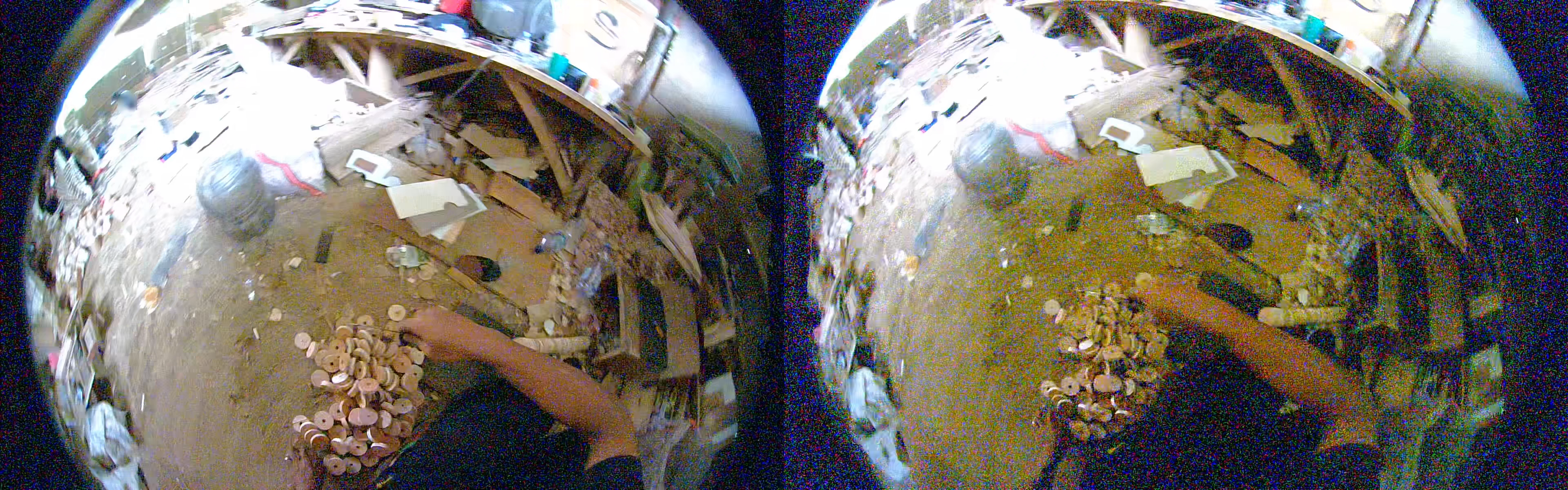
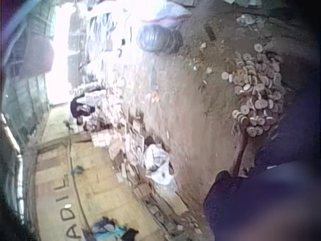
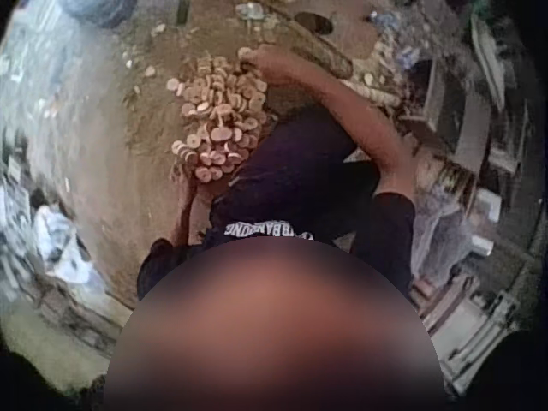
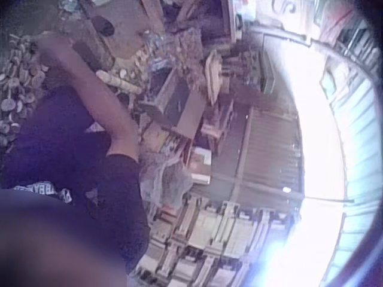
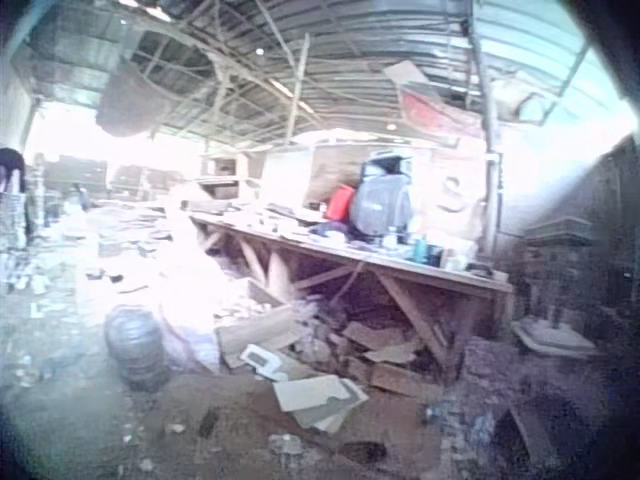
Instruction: The person sits on the floor and repeatedly picks up small wooden discs, threading them onto a metal rod. They occasionally adjust the stack and apply a dark substance to the rod. The discs accumulate on the rod as the task progresses.
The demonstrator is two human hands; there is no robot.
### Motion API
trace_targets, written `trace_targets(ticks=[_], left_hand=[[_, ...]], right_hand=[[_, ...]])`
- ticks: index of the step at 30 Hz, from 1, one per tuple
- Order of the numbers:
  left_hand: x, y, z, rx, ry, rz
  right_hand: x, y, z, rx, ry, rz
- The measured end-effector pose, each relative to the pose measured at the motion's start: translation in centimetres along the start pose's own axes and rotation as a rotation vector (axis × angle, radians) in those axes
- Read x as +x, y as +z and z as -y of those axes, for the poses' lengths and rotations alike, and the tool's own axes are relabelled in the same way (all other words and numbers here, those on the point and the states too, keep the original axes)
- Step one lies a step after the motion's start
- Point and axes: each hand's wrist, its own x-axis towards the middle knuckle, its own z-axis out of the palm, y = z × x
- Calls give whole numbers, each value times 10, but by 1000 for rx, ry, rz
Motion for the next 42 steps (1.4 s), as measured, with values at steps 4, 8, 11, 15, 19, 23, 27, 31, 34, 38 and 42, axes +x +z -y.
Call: trace_targets(ticks=[4, 8, 11, 15, 19, 23, 27, 31, 34, 38, 42], left_hand=[[-2, 9, 17, 96, -105, 143], [12, 15, 43, 84, -47, 341], [7, 25, 68, 40, -22, 421], [-19, 79, 116, -183, -72, 189], [-31, 141, 157, -440, -65, -168], [-15, 150, 146, -199, -121, -168], [19, 110, 116, -237, -145, 19], [41, 83, 99, -257, -145, 78], [49, 75, 97, -265, -143, 98], [54, 70, 100, -280, -148, 97], [58, 66, 112, -304, -159, 82]], right_hand=[[2, 2, -2, 4, -72, 15], [0, -3, 2, 89, 11, 20], [-4, -5, 8, 9, -41, 13], [-6, -5, 6, 69, -23, -2], [0, -2, 2, -5, -14, 47], [-2, 2, 1, 66, -53, -48], [-2, -2, 4, 109, -24, 2], [-2, -2, 5, 113, 13, 19], [-3, -1, 3, 59, -12, -1], [-2, -2, 2, 107, -35, 35], [-2, -1, 1, 155, -29, -27]])
